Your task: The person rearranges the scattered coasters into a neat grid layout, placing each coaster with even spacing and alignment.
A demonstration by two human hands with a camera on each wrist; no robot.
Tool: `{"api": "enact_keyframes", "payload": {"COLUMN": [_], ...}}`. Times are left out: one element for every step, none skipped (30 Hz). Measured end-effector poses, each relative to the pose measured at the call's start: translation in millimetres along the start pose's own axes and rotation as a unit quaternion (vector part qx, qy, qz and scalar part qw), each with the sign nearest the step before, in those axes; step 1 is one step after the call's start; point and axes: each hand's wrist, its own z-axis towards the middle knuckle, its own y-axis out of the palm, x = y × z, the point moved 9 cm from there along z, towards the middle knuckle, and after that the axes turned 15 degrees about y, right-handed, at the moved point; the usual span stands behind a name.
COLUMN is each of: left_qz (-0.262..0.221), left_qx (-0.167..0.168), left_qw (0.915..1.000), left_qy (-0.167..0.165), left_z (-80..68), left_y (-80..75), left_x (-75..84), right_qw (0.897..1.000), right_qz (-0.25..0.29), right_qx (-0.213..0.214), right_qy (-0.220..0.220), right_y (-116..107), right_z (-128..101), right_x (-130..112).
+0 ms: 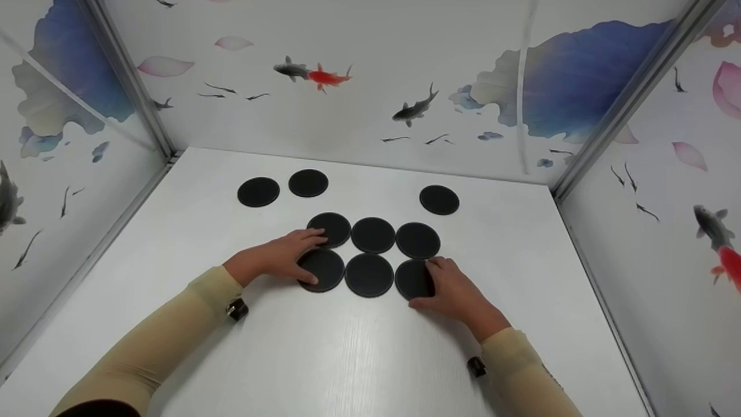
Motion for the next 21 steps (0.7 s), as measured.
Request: {"api": "enact_keyframes", "payload": {"left_qz": [0.001,0.002,0.002,0.002,0.001,0.000,-0.002,-0.004,-0.003,-0.003,-0.004,-0.003,-0.003,-0.004,-0.004,-0.004,-0.004,-0.004,-0.004,-0.005,-0.004], "left_qx": [0.001,0.001,0.001,0.001,0.002,0.002,0.002,0.002,0.002,0.001,0.000,0.000,-0.001,-0.001,-0.002,-0.001,-0.001,0.000,0.000,0.000,0.001], "left_qw": [1.0000,1.0000,1.0000,1.0000,1.0000,1.0000,1.0000,1.0000,1.0000,1.0000,1.0000,1.0000,1.0000,1.0000,1.0000,1.0000,1.0000,1.0000,1.0000,1.0000,1.0000], "left_qy": [-0.001,-0.001,-0.001,-0.002,-0.001,-0.002,-0.002,-0.002,-0.003,-0.004,-0.004,-0.005,-0.004,-0.004,-0.004,-0.002,-0.001,0.001,0.001,0.002,0.003], "left_z": [-0.1,-0.4,-0.5,-0.5,-0.7,-0.8,-1.2,-1.5,-1.6,-1.7,-2.0,-2.1,-2.2,-2.2,-2.2,-2.2,-2.3,-2.4,-2.4,-2.6,-2.6], "left_y": [-0.1,-0.5,-0.9,-1.2,-1.8,-2.2,-2.8,-3.4,-3.7,-3.9,-4.0,-4.0,-4.0,-3.7,-3.6,-3.3,-3.3,-3.4,-3.4,-3.5,-3.8], "left_x": [-0.2,0.0,0.4,0.5,1.2,1.7,2.3,3.2,3.5,3.8,4.1,4.3,4.7,4.7,5.0,5.3,5.6,6.1,6.2,6.4,6.7], "right_qw": [1.000,1.000,1.000,1.000,1.000,1.000,1.000,1.000,1.000,1.000,1.000,1.000,1.000,1.000,0.999,0.999,0.999,0.999,0.999,0.999,0.999], "right_qz": [-0.001,-0.001,-0.001,-0.001,-0.001,-0.001,0.000,0.001,0.003,0.004,0.005,0.007,0.010,0.013,0.017,0.020,0.023,0.025,0.028,0.031,0.032], "right_qx": [0.000,-0.001,-0.001,-0.002,-0.002,-0.002,-0.003,-0.004,-0.004,-0.006,-0.008,-0.010,-0.012,-0.014,-0.016,-0.017,-0.016,-0.015,-0.013,-0.011,-0.009], "right_qy": [0.000,-0.001,0.000,0.000,0.000,0.000,0.002,0.003,0.004,0.006,0.009,0.012,0.016,0.019,0.023,0.026,0.026,0.025,0.024,0.022,0.020], "right_y": [0,0,0,0,0,0,0,1,1,2,2,2,3,3,3,3,2,1,0,-1,-2], "right_z": [0,0,1,1,1,2,2,2,3,3,3,4,4,4,5,5,5,6,6,6,6], "right_x": [0,0,0,0,0,1,1,2,3,4,4,5,6,7,8,10,10,10,10,10,9]}}
